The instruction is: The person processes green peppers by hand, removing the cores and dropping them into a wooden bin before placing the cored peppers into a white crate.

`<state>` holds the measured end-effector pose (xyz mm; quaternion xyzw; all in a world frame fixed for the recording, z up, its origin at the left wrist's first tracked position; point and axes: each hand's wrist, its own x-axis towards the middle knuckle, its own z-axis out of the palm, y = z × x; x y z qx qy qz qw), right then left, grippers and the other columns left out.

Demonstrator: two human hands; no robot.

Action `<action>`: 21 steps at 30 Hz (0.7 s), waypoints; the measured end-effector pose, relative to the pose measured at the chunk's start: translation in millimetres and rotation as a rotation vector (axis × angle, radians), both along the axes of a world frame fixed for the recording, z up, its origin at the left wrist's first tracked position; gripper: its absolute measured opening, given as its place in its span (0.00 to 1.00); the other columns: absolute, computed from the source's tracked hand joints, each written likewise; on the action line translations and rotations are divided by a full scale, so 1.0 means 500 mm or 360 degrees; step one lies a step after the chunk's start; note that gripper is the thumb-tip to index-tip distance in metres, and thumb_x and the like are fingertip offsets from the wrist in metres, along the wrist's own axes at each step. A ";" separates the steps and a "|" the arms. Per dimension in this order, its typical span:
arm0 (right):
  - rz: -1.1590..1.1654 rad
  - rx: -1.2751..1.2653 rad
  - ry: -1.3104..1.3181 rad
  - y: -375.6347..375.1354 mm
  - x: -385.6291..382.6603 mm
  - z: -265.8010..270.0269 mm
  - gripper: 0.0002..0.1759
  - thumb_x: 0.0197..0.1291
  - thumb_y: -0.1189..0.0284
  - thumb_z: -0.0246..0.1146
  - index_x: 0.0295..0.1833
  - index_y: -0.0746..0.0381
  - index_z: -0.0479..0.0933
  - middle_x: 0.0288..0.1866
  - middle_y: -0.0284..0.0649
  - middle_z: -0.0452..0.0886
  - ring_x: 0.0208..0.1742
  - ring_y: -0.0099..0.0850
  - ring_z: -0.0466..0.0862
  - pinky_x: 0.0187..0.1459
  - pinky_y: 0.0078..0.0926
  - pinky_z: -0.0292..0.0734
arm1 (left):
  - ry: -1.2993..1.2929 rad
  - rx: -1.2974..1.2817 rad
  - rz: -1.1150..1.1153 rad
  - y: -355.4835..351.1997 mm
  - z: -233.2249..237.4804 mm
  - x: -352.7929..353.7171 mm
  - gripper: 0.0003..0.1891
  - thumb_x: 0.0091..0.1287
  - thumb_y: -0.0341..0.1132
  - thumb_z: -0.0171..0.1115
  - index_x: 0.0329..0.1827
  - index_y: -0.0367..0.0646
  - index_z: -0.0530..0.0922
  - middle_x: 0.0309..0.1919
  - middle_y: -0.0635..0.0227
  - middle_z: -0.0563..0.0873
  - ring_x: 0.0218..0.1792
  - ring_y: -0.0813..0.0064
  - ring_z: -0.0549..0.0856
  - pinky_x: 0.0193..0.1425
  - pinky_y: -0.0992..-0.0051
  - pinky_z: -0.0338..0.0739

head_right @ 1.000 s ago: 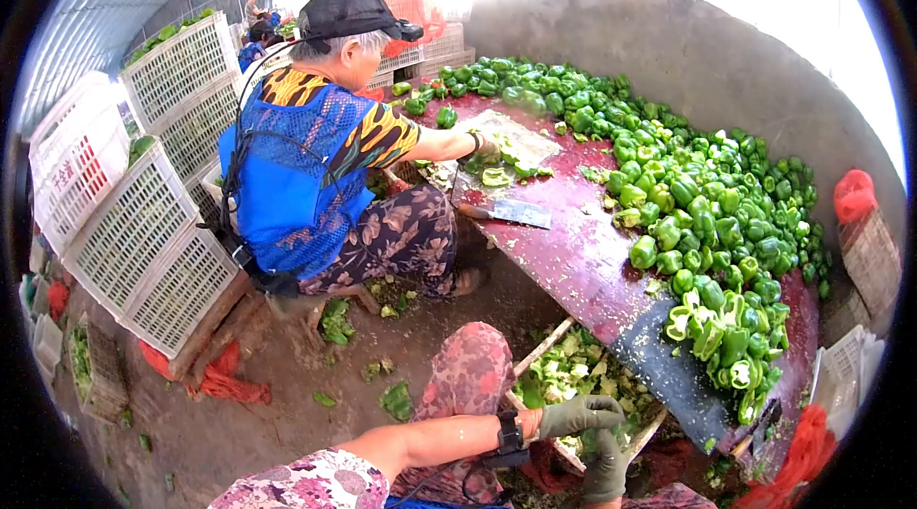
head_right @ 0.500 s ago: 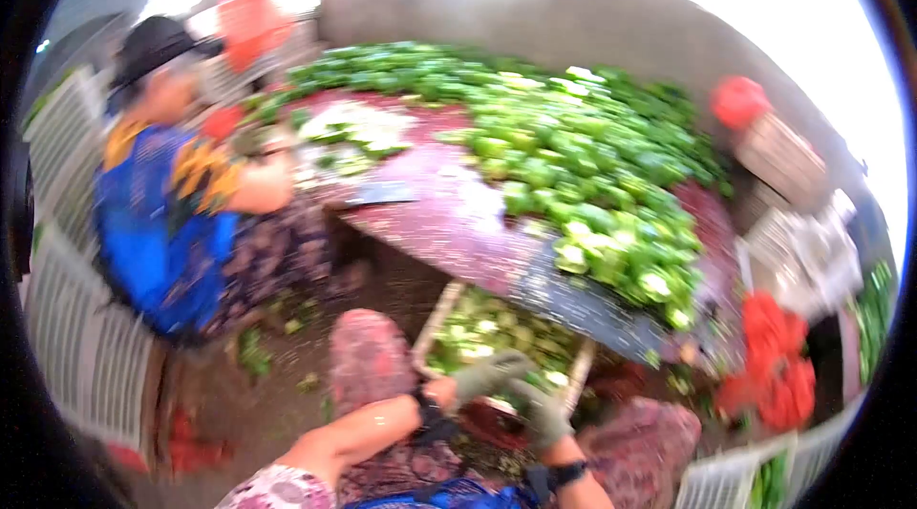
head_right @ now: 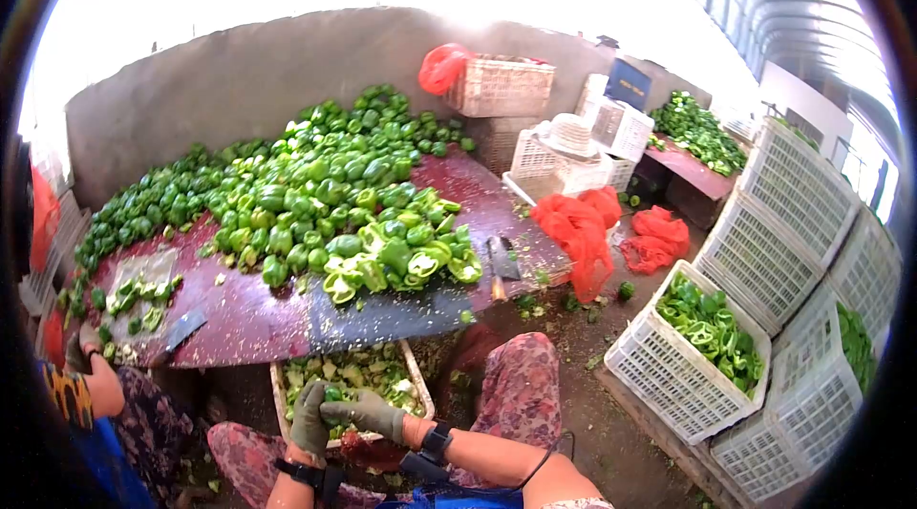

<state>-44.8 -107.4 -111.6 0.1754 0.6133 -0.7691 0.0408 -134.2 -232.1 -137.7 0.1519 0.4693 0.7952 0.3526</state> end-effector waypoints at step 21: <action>0.0081 0.0552 -0.0159 0.011 -0.011 -0.096 0.32 0.54 0.49 0.64 0.58 0.62 0.76 0.40 0.42 0.83 0.41 0.32 0.81 0.44 0.28 0.74 | 0.0165 -0.0380 0.0046 0.024 -0.042 -0.008 0.13 0.60 0.37 0.69 0.39 0.42 0.74 0.29 0.72 0.78 0.26 0.81 0.77 0.27 0.78 0.73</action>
